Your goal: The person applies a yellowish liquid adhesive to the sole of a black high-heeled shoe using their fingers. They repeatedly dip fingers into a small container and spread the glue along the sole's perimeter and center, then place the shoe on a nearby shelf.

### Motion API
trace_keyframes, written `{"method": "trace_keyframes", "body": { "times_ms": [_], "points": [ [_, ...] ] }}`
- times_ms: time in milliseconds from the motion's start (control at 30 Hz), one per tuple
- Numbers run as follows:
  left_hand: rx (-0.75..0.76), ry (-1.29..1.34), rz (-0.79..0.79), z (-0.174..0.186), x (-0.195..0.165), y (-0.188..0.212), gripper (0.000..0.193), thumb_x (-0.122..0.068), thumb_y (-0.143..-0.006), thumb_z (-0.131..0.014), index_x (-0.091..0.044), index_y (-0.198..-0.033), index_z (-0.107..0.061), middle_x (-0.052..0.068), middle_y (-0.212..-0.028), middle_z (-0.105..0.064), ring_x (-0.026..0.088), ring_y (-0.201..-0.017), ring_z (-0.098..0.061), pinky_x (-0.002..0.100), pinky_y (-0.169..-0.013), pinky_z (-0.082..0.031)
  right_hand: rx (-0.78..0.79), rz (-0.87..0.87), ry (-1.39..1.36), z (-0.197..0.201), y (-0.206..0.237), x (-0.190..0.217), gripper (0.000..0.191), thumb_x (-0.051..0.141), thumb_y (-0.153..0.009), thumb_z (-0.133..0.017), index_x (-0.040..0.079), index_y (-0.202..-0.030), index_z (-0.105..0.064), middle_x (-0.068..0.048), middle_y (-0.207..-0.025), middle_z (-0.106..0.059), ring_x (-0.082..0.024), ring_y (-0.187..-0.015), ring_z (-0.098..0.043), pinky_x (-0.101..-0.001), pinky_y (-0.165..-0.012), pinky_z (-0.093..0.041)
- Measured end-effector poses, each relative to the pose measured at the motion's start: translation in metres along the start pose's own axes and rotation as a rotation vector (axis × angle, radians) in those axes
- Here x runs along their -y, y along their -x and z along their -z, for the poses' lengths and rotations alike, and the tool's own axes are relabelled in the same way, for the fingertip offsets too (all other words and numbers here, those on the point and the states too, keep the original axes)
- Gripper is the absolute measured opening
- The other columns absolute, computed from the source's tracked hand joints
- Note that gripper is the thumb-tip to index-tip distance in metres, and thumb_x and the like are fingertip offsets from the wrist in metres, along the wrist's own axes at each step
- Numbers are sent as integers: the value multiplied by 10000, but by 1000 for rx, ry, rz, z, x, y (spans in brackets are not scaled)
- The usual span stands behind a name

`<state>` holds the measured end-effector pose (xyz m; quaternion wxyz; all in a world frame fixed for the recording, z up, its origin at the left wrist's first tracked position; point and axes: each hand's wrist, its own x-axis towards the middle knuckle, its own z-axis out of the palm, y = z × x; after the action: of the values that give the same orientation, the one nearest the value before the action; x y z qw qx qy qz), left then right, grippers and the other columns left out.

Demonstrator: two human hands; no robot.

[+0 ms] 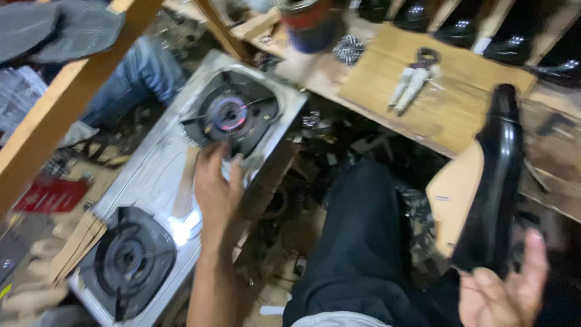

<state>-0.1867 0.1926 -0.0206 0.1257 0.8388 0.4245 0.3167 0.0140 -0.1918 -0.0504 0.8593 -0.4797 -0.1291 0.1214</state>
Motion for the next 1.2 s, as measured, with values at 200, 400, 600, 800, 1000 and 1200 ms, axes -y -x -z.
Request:
{"method": "trace_keyframes", "body": {
  "times_ms": [200,400,600,800,1000,1200],
  "points": [
    [123,-611,367,23,99,8,256,-310,-986,-658,-81,-996,-772,227,-1077,-690,442,-964,-644,536,-828,-540,101,1,60,12,-13,-4,801,-76,-912,-524,114,-1642,-255,-273,-1615,-330,-446,-1504,-417,-611,-1099,-461],
    [155,-441,418,41,120,3,304,-392,-856,-746,-112,-972,-783,199,-1054,-696,417,-979,-650,526,-841,-522,106,-22,61,21,-3,-8,757,-105,-947,-516,109,-1631,-273,-353,-1593,-354,-496,-1466,-478,-618,-1069,-492],
    [151,-424,403,48,111,-4,354,-395,-795,-812,-90,-968,-758,161,-1015,-720,384,-955,-674,502,-825,-532,61,-84,-59,27,7,-12,792,-148,-962,-531,84,-1662,-243,-333,-1585,-370,-462,-1461,-512,-616,-1077,-513],
    [66,-381,388,44,108,-4,411,-400,-743,-833,-88,-996,-745,139,-935,-742,365,-898,-693,485,-786,-540,43,-74,-17,28,9,-14,765,-105,-973,-553,82,-1645,-239,-315,-1581,-378,-446,-1465,-512,-616,-1079,-517],
    [140,-339,460,47,99,-8,258,-368,-856,-744,-188,-1025,-821,125,-932,-765,355,-879,-715,456,-817,-553,-2,-83,123,23,11,-11,793,-87,-920,-532,84,-1645,-262,-340,-1583,-394,-440,-1408,-529,-605,-1044,-512],
    [181,-34,545,70,83,-14,285,-249,-1024,-541,-35,-1149,-682,142,-881,-787,228,-808,-767,334,-770,-577,-9,-119,-66,30,10,-16,833,-111,-947,-603,63,-1678,-244,-351,-1553,-439,-434,-1441,-525,-610,-1123,-510]
  ]
}}
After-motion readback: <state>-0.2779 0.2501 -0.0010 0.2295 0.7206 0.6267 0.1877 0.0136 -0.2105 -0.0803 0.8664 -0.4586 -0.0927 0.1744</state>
